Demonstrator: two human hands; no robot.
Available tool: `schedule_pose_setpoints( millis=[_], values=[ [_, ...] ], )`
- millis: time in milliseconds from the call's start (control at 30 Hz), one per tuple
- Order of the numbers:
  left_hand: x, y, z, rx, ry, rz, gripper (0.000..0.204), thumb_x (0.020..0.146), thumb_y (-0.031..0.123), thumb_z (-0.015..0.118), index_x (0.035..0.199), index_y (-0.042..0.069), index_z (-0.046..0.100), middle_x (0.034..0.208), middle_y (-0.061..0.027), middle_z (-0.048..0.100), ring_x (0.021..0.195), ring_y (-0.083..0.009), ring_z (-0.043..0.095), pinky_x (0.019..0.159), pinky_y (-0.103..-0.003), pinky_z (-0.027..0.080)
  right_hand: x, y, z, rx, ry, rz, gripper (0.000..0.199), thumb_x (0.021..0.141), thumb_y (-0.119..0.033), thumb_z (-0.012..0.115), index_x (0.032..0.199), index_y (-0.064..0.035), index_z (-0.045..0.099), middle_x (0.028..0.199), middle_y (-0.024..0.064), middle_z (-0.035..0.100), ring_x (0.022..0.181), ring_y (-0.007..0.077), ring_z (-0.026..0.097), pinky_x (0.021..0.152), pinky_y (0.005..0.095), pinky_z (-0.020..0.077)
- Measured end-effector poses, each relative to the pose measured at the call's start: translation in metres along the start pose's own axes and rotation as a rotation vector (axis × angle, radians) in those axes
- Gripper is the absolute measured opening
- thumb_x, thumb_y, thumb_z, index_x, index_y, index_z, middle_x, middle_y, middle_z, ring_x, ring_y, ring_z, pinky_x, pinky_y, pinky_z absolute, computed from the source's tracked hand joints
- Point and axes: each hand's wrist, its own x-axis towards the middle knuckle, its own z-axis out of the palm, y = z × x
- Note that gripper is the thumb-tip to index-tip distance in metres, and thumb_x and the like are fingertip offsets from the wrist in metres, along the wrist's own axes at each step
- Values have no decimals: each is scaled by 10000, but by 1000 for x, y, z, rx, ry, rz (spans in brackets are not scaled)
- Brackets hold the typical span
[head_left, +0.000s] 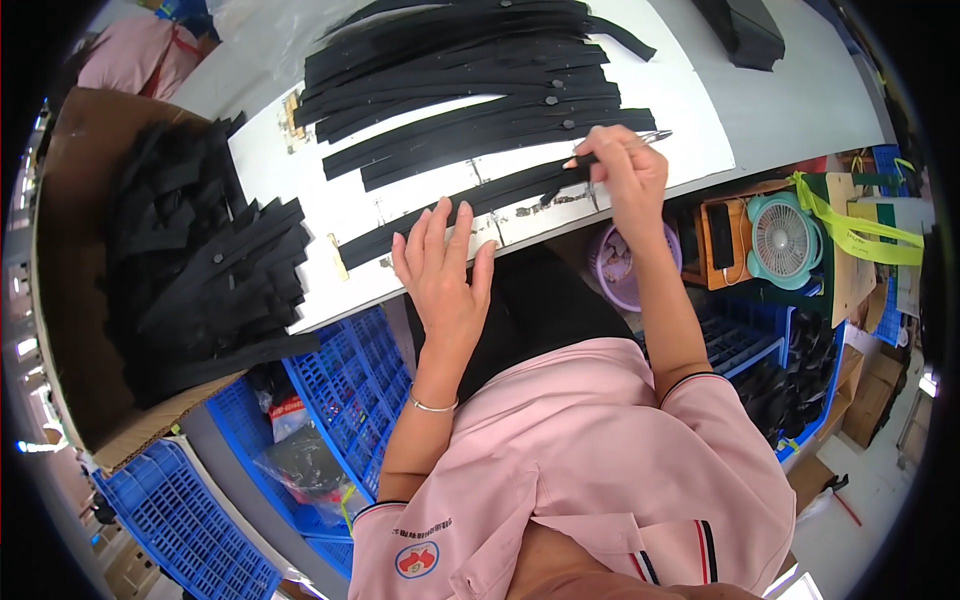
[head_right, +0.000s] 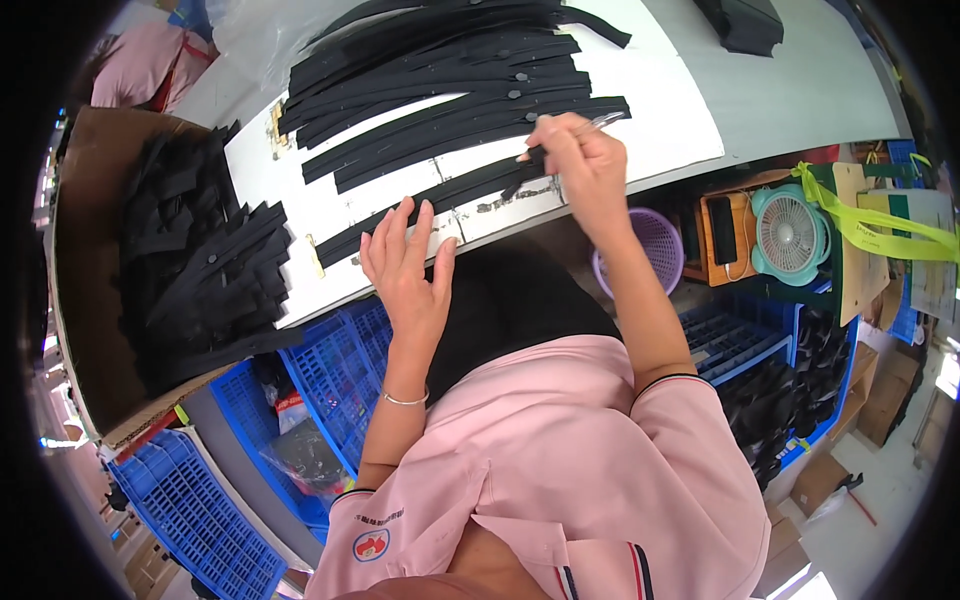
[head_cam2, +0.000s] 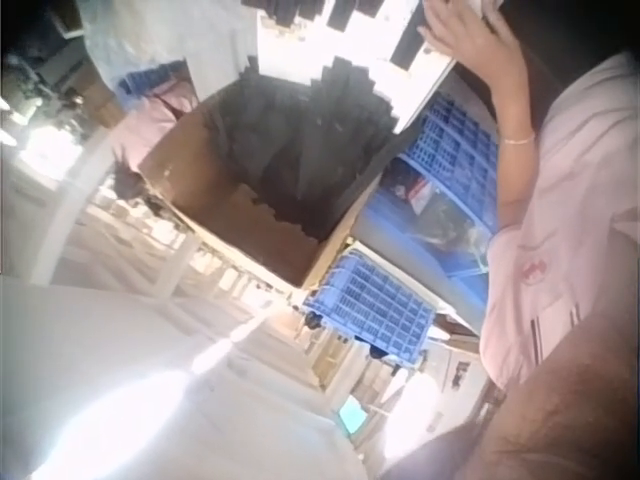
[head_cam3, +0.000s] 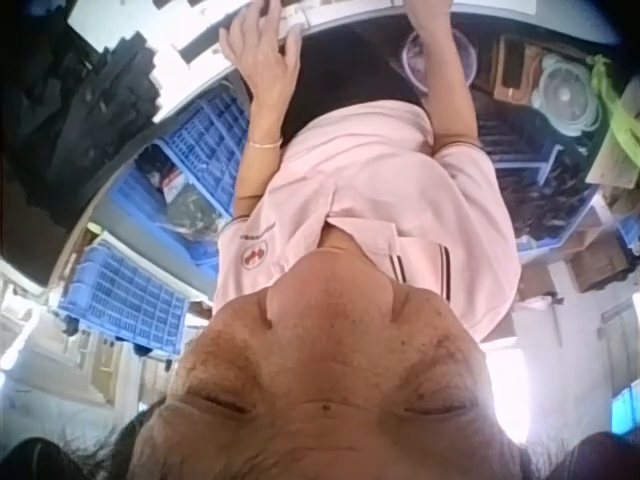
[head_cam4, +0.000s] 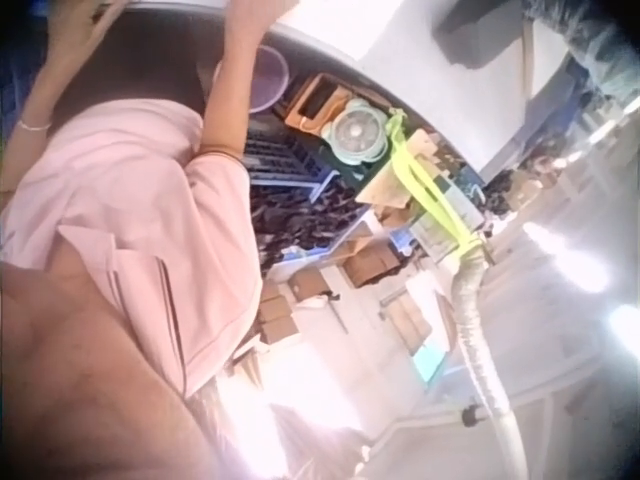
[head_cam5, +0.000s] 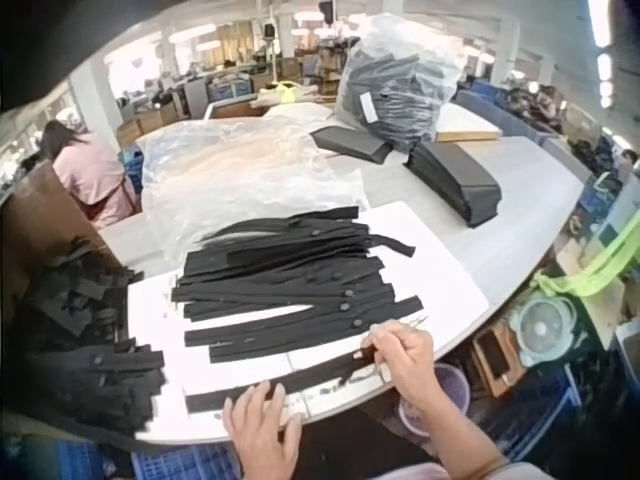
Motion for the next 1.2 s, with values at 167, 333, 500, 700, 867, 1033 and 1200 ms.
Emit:
schedule_pose_setpoints(
  millis=[167,333,500,700,867,1033,1200],
  values=[
    [2,2,1,6,-12,4,479,937,217,751,1386,78,658,1455,-123,583,1376,-320,483,1207,-537,242,10,20,-24,-121,17,-4,241,1023,-170,656,897,10,756,669,-19,619,594,30,496,542,219,384],
    [11,19,4,-63,54,-43,440,909,183,768,1321,53,682,1411,-128,608,1343,-326,508,1200,-547,256,10,22,-23,-181,9,-31,259,1028,-172,655,885,20,756,630,-16,590,582,28,491,531,218,371],
    [49,54,30,-255,91,85,303,896,141,776,1188,64,745,1265,-95,697,1224,-307,597,1157,-488,340,9,25,-24,-234,-2,-45,232,1030,-157,637,919,10,752,700,-6,643,624,35,527,554,219,397],
    [71,65,67,-308,89,120,201,860,116,795,1048,51,770,1170,-76,720,1146,-305,596,1075,-446,394,8,32,-22,-260,14,-139,198,1010,-119,664,916,39,737,749,32,704,614,55,562,554,233,431],
    [72,66,70,-298,111,108,185,839,109,805,1012,54,769,1160,-67,714,1152,-303,588,1056,-431,399,8,30,-20,-344,10,-221,177,986,-94,685,894,52,719,748,80,708,583,106,578,548,260,446],
    [72,66,70,-290,110,103,185,827,104,810,1000,56,767,1158,-62,712,1153,-298,587,1054,-428,396,9,30,-19,-378,42,-269,159,977,-74,685,894,58,714,738,84,707,564,117,577,533,265,445],
    [71,66,71,-282,113,100,181,823,102,810,992,57,766,1159,-62,713,1151,-296,589,1054,-427,394,2,30,-27,-214,34,-185,175,974,-78,686,866,57,716,688,80,692,551,92,562,518,267,435]
  ],
)
